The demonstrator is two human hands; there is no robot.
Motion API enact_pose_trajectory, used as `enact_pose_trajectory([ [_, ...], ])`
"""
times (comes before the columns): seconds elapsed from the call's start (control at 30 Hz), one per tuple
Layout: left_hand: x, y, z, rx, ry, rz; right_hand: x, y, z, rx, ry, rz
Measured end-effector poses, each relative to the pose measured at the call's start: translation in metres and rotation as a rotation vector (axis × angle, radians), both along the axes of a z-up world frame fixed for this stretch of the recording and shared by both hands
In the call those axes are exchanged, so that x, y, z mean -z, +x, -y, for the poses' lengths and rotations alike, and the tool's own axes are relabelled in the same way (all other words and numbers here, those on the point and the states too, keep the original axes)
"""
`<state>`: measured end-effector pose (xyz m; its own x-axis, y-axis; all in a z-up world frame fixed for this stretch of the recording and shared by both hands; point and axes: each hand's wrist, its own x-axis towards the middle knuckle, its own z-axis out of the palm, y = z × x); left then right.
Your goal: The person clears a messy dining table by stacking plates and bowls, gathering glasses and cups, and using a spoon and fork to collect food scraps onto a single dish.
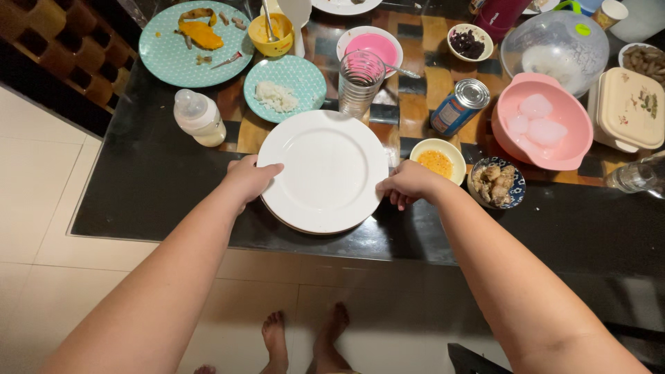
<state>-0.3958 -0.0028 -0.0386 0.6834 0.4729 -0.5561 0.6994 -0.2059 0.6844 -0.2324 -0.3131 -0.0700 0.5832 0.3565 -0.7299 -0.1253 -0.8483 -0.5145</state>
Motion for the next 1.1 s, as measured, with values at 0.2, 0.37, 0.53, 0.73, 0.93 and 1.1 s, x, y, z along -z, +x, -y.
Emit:
enact_pose_trajectory([
  [0.2,0.011,0.013,0.01,0.058,0.367,0.241,-0.025,0.003,-0.002,-0.026,-0.095,0.022],
  [0.37,-0.033,0.048,0.032,0.018,0.265,0.591,-0.067,0.023,-0.001,-0.03,0.108,0.044],
  [0.53,-0.08,0.112,0.043,0.065,-0.078,0.747,-0.112,0.047,-0.016,0.071,0.303,0.188],
  [0.73,-0.099,0.181,0.014,0.072,-0.108,0.702,-0.131,0.085,-0.06,0.13,0.384,0.325],
  [0.93,-0.116,0.226,-0.032,0.089,-0.196,0.586,-0.132,0.136,-0.1,0.168,0.367,0.402],
  [1.1,-0.116,0.271,-0.067,0.175,-0.141,0.609,-0.128,0.176,-0.136,0.259,0.351,0.456],
])
